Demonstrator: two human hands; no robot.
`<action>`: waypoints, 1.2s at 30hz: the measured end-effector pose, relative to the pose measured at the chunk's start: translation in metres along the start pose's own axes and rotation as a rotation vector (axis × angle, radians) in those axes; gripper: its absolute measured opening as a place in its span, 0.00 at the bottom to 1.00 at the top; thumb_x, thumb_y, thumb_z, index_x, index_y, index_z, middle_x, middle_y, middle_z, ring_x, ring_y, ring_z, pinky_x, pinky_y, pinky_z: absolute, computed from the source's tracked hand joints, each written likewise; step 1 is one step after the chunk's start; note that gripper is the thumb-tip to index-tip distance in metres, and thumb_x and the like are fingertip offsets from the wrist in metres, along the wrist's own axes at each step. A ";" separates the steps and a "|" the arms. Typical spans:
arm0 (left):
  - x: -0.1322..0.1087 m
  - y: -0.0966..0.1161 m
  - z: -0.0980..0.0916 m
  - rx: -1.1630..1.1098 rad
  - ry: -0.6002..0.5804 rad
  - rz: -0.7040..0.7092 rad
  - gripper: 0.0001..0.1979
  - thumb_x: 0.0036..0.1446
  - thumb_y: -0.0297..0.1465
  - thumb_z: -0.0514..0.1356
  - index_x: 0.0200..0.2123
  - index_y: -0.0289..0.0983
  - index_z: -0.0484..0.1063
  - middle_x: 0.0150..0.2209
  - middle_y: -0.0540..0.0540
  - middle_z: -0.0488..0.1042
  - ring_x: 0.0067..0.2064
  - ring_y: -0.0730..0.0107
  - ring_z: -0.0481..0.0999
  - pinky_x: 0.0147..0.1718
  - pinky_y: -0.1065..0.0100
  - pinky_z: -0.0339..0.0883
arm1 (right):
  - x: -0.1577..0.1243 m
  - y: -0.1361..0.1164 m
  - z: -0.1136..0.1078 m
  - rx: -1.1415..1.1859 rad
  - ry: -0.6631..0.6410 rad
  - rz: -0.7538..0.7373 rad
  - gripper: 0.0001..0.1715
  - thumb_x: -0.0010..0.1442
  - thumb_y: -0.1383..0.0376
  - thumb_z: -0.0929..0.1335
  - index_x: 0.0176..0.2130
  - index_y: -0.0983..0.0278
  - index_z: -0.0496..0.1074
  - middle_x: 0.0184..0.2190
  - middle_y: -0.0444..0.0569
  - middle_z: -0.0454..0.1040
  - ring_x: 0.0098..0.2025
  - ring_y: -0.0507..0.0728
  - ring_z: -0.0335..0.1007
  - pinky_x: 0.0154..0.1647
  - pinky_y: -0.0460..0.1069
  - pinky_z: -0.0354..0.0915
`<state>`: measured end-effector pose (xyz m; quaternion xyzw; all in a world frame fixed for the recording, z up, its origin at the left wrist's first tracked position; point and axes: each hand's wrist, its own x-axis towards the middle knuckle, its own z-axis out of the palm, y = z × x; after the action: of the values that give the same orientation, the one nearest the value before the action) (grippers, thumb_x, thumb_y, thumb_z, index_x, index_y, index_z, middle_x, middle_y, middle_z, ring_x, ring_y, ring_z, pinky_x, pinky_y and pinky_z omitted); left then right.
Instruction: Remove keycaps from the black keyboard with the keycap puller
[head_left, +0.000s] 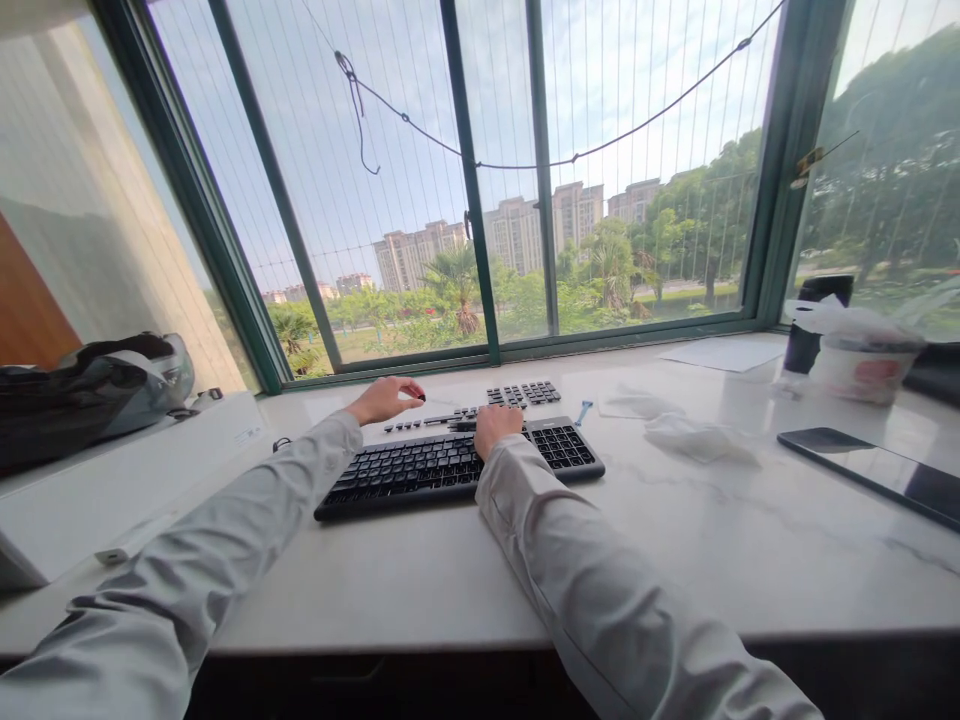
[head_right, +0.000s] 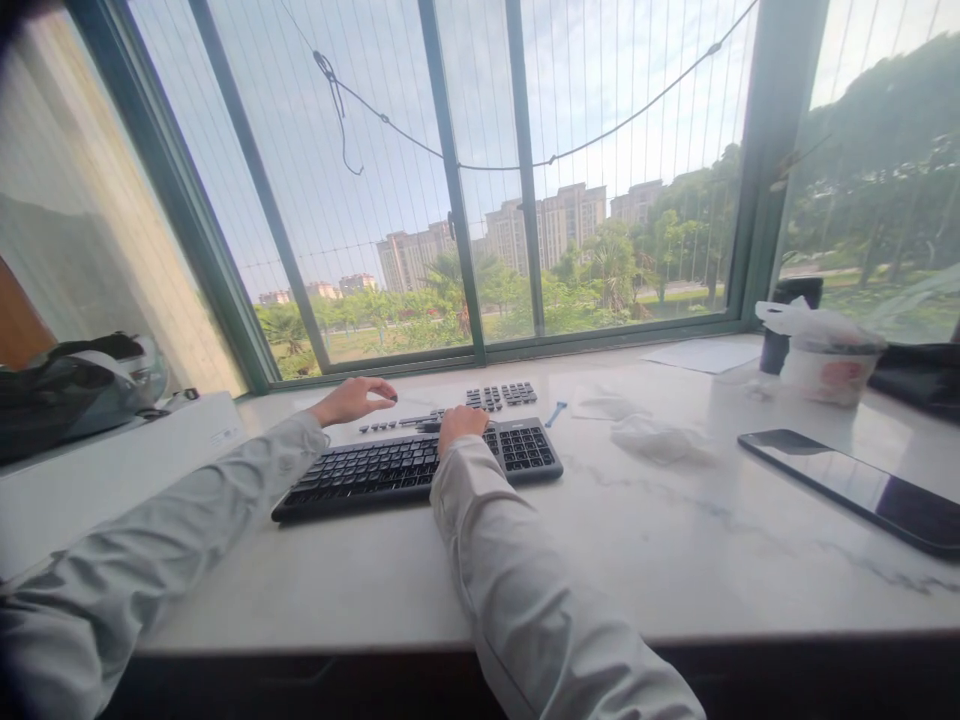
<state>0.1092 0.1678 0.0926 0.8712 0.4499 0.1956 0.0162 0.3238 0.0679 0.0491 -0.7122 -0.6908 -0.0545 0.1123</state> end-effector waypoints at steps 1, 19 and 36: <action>0.012 -0.001 0.003 0.023 -0.023 0.001 0.16 0.50 0.44 0.61 0.38 0.41 0.77 0.41 0.49 0.79 0.44 0.64 0.76 0.46 0.70 0.65 | 0.000 0.000 0.000 0.004 0.001 0.001 0.19 0.51 0.70 0.68 0.45 0.63 0.75 0.44 0.59 0.76 0.48 0.62 0.71 0.44 0.54 0.64; 0.086 -0.013 0.055 0.167 -0.322 -0.040 0.13 0.43 0.38 0.65 0.34 0.41 0.80 0.36 0.48 0.80 0.40 0.66 0.77 0.37 0.74 0.65 | 0.000 0.000 -0.001 0.025 -0.010 -0.005 0.17 0.54 0.70 0.66 0.44 0.64 0.75 0.44 0.58 0.76 0.47 0.60 0.72 0.43 0.53 0.64; 0.095 -0.026 0.055 0.148 -0.262 -0.001 0.14 0.48 0.44 0.60 0.35 0.45 0.80 0.37 0.50 0.80 0.42 0.66 0.76 0.39 0.74 0.63 | -0.001 0.000 -0.001 0.024 0.000 -0.015 0.17 0.53 0.70 0.66 0.44 0.64 0.75 0.43 0.58 0.76 0.46 0.60 0.72 0.42 0.53 0.64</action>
<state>0.1575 0.2666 0.0676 0.8879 0.4575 0.0464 0.0105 0.3235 0.0671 0.0498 -0.7056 -0.6967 -0.0471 0.1203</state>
